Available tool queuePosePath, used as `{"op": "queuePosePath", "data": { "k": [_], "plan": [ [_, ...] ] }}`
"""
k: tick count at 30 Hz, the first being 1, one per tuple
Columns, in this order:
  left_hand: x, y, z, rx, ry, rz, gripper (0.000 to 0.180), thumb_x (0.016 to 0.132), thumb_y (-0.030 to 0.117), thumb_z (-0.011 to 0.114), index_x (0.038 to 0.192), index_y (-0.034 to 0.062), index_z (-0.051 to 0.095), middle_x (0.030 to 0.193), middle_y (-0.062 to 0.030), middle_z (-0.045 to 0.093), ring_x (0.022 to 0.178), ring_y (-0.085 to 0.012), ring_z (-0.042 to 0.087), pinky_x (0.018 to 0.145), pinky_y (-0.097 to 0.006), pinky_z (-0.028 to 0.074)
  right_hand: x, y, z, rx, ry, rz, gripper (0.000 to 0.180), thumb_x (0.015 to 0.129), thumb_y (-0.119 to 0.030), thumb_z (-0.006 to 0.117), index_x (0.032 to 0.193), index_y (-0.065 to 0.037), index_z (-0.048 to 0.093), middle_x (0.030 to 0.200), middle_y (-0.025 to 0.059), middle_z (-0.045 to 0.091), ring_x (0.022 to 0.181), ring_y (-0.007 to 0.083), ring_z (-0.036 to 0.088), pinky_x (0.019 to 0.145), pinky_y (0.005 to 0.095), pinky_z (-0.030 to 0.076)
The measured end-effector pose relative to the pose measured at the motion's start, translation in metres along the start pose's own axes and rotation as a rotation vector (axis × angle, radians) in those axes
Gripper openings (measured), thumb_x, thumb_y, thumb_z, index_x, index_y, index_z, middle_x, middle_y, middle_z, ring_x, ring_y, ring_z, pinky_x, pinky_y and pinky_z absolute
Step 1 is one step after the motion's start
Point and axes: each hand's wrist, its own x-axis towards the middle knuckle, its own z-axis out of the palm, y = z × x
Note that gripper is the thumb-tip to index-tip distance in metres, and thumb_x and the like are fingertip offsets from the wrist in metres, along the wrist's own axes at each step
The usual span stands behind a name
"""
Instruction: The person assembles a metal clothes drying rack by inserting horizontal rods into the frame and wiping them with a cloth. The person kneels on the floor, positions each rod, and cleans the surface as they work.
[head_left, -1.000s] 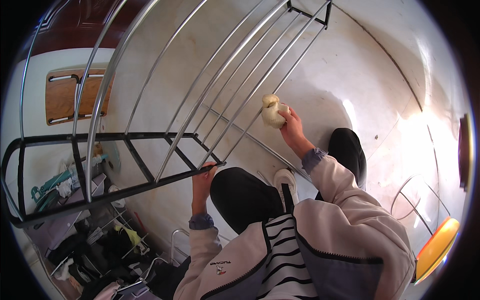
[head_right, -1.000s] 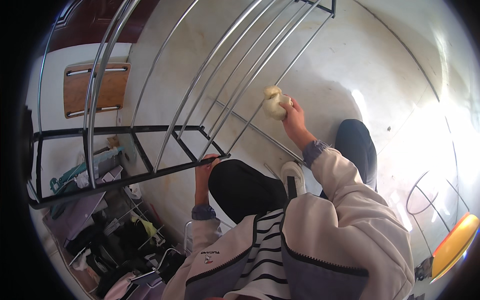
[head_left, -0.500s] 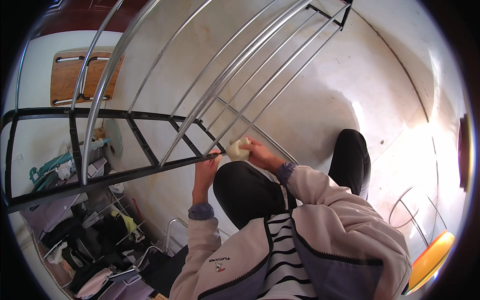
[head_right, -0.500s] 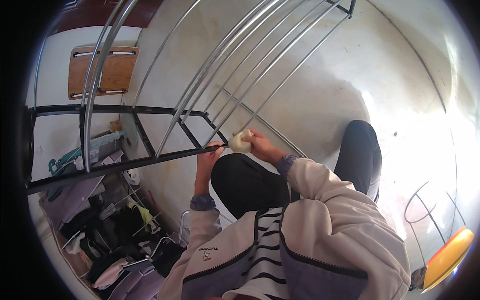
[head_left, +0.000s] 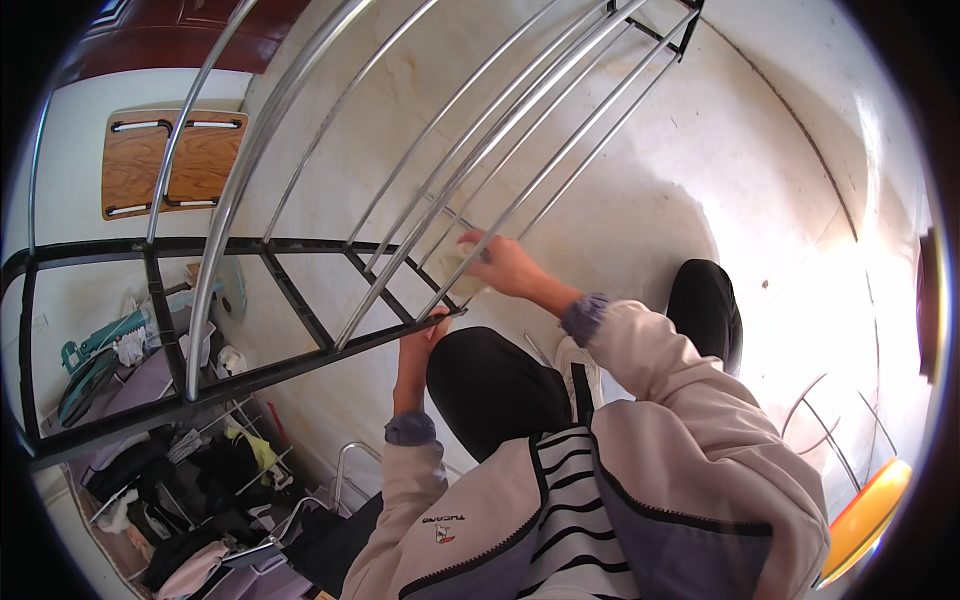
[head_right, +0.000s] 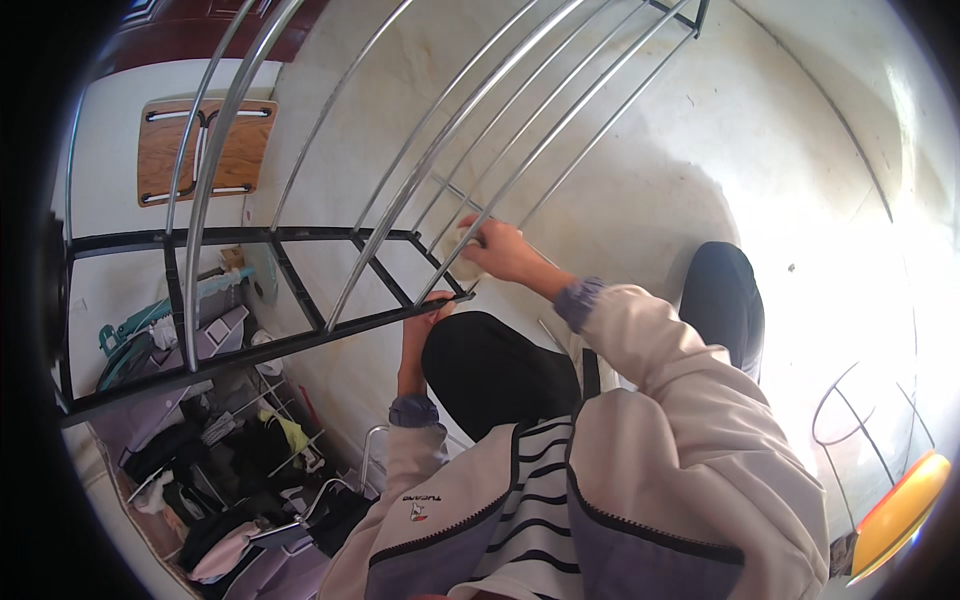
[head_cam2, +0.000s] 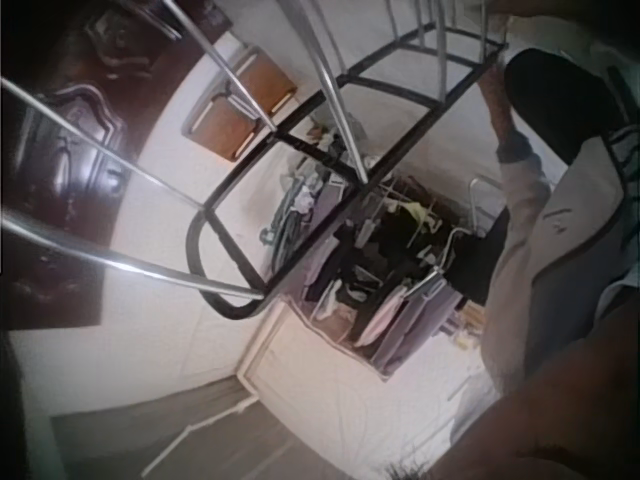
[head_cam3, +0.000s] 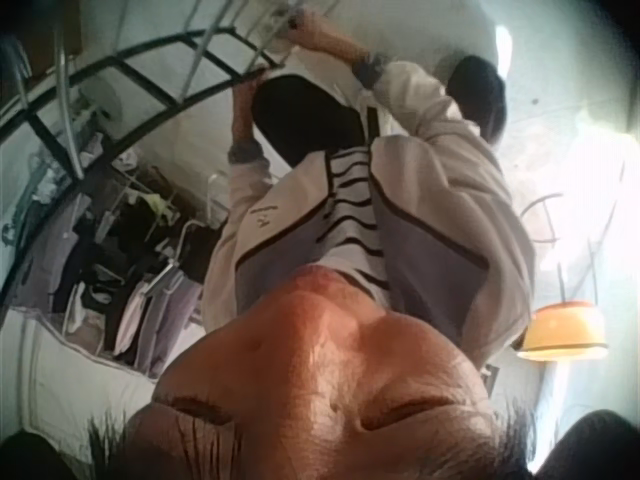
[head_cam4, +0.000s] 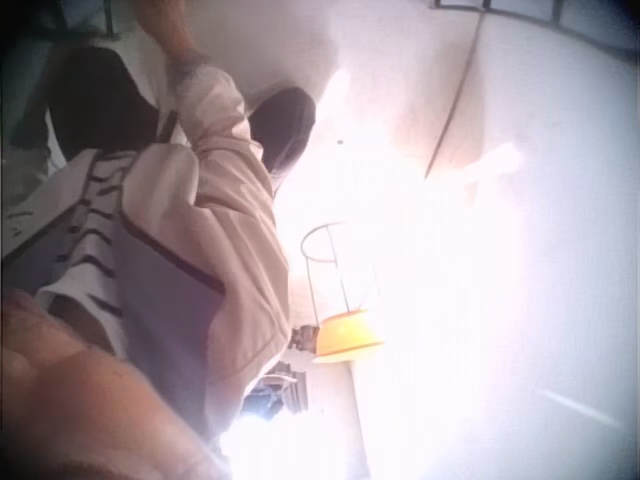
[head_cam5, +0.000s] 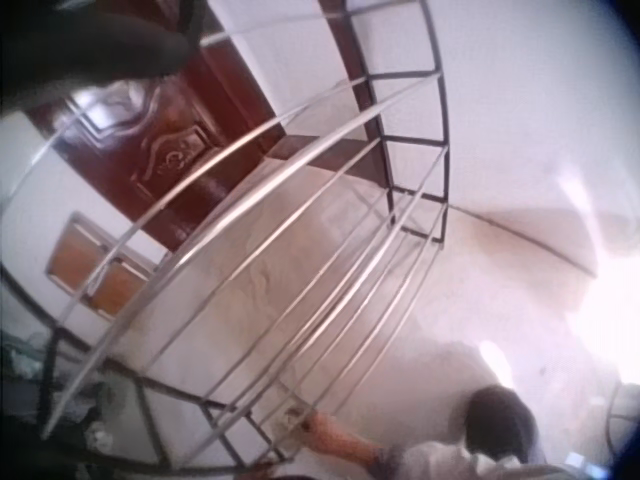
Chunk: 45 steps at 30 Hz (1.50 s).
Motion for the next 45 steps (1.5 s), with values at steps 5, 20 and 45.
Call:
{"op": "queuePosePath", "data": {
  "k": [5, 20, 45],
  "plan": [
    [-0.002, -0.001, 0.0, -0.005, 0.004, 0.014, 0.012, 0.095, 0.013, 0.067, 0.104, 0.0054, 0.067, 0.088, -0.0033, 0.064, 0.084, -0.0114, 0.059, 0.077, -0.027, 0.049, 0.059, -0.003, 0.066, -0.279, -0.057, -0.055, 0.035, 0.082, -0.017, 0.065, 0.114, -0.007, 0.062, 0.099, 0.0217, 0.07, 0.095, 0.0388, 0.069, 0.078, 0.0466, 0.055],
    [-0.001, -0.028, 0.001, -0.251, -0.044, -0.088, 0.015, 0.094, 0.01, 0.067, 0.109, 0.006, 0.068, 0.093, -0.0054, 0.066, 0.086, -0.0138, 0.062, 0.075, -0.027, 0.049, 0.074, 0.023, 0.055, -0.392, -0.369, -0.129, 0.035, 0.082, -0.027, 0.062, 0.112, -0.009, 0.067, 0.102, 0.0197, 0.07, 0.099, 0.0395, 0.067, 0.083, 0.0464, 0.053],
    [0.006, -0.004, 0.009, 0.043, 0.072, 0.018, 0.014, 0.092, 0.011, 0.068, 0.101, 0.0007, 0.068, 0.078, -0.0003, 0.059, 0.069, -0.0067, 0.051, 0.06, -0.024, 0.043, -0.029, 0.044, -0.027, 0.021, -0.323, 0.446, 0.042, 0.087, -0.047, 0.068, 0.091, -0.005, 0.074, 0.086, 0.0069, 0.07, 0.085, 0.0199, 0.066, 0.079, 0.0336, 0.053]
  ]
}}
